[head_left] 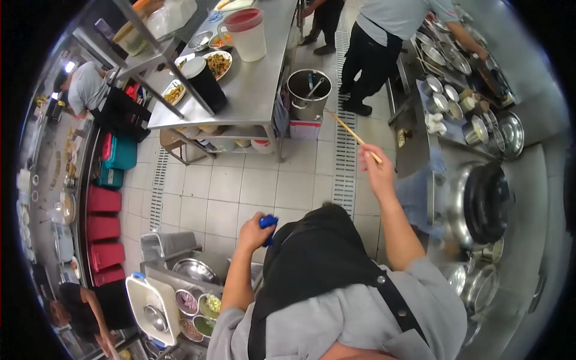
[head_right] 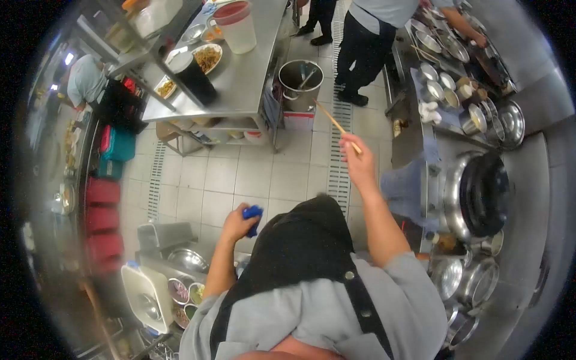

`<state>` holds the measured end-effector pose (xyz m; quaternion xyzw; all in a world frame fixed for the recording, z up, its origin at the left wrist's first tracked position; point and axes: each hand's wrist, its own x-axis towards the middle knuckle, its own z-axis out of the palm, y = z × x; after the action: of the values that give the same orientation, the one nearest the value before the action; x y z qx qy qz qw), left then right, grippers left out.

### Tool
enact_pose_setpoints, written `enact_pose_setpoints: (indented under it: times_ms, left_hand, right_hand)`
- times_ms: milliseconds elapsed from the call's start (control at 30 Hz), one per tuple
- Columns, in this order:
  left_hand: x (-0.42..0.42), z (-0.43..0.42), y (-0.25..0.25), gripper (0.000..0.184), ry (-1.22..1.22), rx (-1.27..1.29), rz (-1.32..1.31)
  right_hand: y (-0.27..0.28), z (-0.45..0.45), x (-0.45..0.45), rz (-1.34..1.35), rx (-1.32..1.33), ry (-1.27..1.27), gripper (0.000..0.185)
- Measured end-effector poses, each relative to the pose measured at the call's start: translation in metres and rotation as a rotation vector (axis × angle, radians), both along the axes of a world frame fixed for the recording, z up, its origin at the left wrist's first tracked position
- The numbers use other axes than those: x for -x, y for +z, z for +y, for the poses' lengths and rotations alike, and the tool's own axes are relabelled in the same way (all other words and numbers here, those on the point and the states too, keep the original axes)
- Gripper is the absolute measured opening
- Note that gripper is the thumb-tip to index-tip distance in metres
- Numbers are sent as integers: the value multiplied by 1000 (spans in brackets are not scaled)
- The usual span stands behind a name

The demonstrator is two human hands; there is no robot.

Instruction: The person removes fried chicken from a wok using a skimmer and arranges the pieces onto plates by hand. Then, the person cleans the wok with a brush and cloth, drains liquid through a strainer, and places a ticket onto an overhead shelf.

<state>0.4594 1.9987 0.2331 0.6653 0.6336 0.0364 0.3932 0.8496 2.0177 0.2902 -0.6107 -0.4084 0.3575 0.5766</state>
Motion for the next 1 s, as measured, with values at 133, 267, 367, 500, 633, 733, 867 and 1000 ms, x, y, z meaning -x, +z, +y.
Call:
enact_pose_setpoints:
  times_ms: [133,267,367,500,633,733,867,1000]
  left_hand:
    - [14,14,-28,46,151,79,103]
    - [-22,2,-26,47,555,114,109]
    - [-91,19,-2,44,826,113,49]
    - [-150,31,7,43,970,130,22]
    - [-180,51,14,44,1074,59,-2]
    - [-189,57,1,44,1144,108,51]
    - [-195,73,-3,45,1159,91,-84]
    - [-186,65,17,46,1211,-53,-151]
  right_hand:
    - [-74,167,-41,2,88,58,24]
    - [-149,340,-67,-331,226,223,24]
    - [-197,438,-62,-657,244,333,25]
    - [-264,472,-63,-666,154,459,28]
    - [-248,422,-51,-577,276,424,30]
    - [-249,367,-48,-747,488,914,31]
    - [-227,313,-27,-469,377,1419,34]
    - [-201,289,15,-326,559,1572,35]
